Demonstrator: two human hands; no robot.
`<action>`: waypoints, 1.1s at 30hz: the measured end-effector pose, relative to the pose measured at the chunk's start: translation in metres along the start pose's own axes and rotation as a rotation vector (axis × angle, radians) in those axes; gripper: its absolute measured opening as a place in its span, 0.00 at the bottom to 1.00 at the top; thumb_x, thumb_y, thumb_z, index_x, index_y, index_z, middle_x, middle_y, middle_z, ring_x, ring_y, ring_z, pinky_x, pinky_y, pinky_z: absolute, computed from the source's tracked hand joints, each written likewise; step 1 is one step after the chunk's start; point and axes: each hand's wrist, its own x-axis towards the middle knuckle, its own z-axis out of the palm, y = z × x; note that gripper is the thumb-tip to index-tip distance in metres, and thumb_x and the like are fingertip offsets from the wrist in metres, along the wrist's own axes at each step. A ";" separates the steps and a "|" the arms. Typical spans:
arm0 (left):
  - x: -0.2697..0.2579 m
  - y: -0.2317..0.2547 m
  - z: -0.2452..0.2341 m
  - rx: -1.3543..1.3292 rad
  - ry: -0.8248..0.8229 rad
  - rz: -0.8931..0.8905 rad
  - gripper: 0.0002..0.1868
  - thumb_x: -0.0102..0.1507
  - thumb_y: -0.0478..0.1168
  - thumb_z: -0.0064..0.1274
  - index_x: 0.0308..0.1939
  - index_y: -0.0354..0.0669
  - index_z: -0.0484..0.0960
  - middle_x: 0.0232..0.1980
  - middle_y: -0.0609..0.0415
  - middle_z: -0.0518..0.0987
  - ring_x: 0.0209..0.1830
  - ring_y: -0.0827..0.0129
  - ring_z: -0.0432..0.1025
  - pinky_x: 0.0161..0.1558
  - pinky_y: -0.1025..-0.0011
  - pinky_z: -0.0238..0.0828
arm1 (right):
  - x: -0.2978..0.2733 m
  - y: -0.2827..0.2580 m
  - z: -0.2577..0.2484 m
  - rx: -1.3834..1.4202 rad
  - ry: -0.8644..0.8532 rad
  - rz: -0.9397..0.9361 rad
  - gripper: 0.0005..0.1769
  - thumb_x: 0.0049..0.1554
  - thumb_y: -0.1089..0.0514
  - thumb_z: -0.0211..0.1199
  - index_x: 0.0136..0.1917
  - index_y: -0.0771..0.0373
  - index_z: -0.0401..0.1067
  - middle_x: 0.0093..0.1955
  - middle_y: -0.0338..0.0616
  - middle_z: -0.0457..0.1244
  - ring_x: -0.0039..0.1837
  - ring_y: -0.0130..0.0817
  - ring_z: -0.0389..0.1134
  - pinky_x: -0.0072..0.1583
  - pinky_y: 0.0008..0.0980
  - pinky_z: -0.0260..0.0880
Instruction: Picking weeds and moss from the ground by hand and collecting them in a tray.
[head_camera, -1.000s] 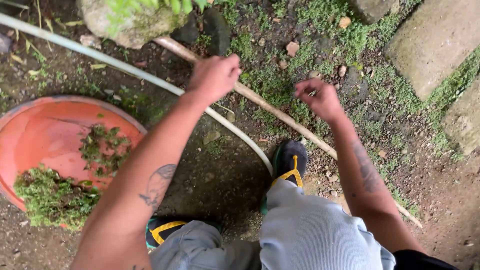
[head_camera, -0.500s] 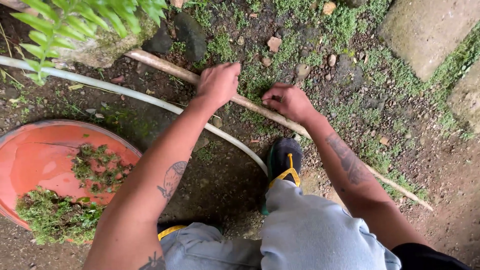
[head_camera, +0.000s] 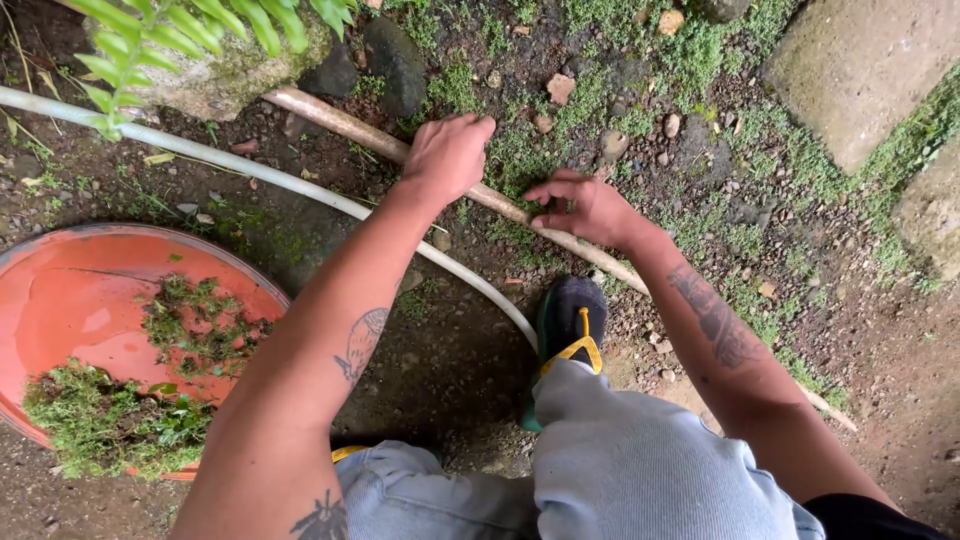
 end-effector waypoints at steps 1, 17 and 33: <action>0.002 -0.003 -0.001 0.017 0.007 0.005 0.16 0.67 0.26 0.43 0.55 0.38 0.81 0.48 0.39 0.82 0.46 0.50 0.80 0.51 0.52 0.79 | 0.002 0.008 0.005 0.000 0.029 -0.031 0.14 0.58 0.57 0.70 0.55 0.64 0.78 0.47 0.51 0.69 0.44 0.47 0.71 0.52 0.46 0.72; -0.011 -0.018 -0.006 0.027 0.060 -0.048 0.18 0.67 0.27 0.46 0.60 0.37 0.79 0.53 0.37 0.82 0.51 0.47 0.80 0.55 0.49 0.77 | 0.015 0.057 0.042 -0.151 0.134 0.103 0.11 0.63 0.47 0.61 0.54 0.52 0.73 0.48 0.43 0.67 0.54 0.52 0.71 0.54 0.54 0.70; -0.019 -0.004 -0.007 0.027 -0.009 -0.042 0.19 0.67 0.28 0.46 0.63 0.37 0.78 0.61 0.33 0.78 0.59 0.48 0.77 0.61 0.51 0.74 | 0.041 0.023 0.026 -0.079 0.333 0.003 0.10 0.63 0.53 0.65 0.56 0.57 0.74 0.49 0.43 0.66 0.47 0.46 0.72 0.50 0.48 0.72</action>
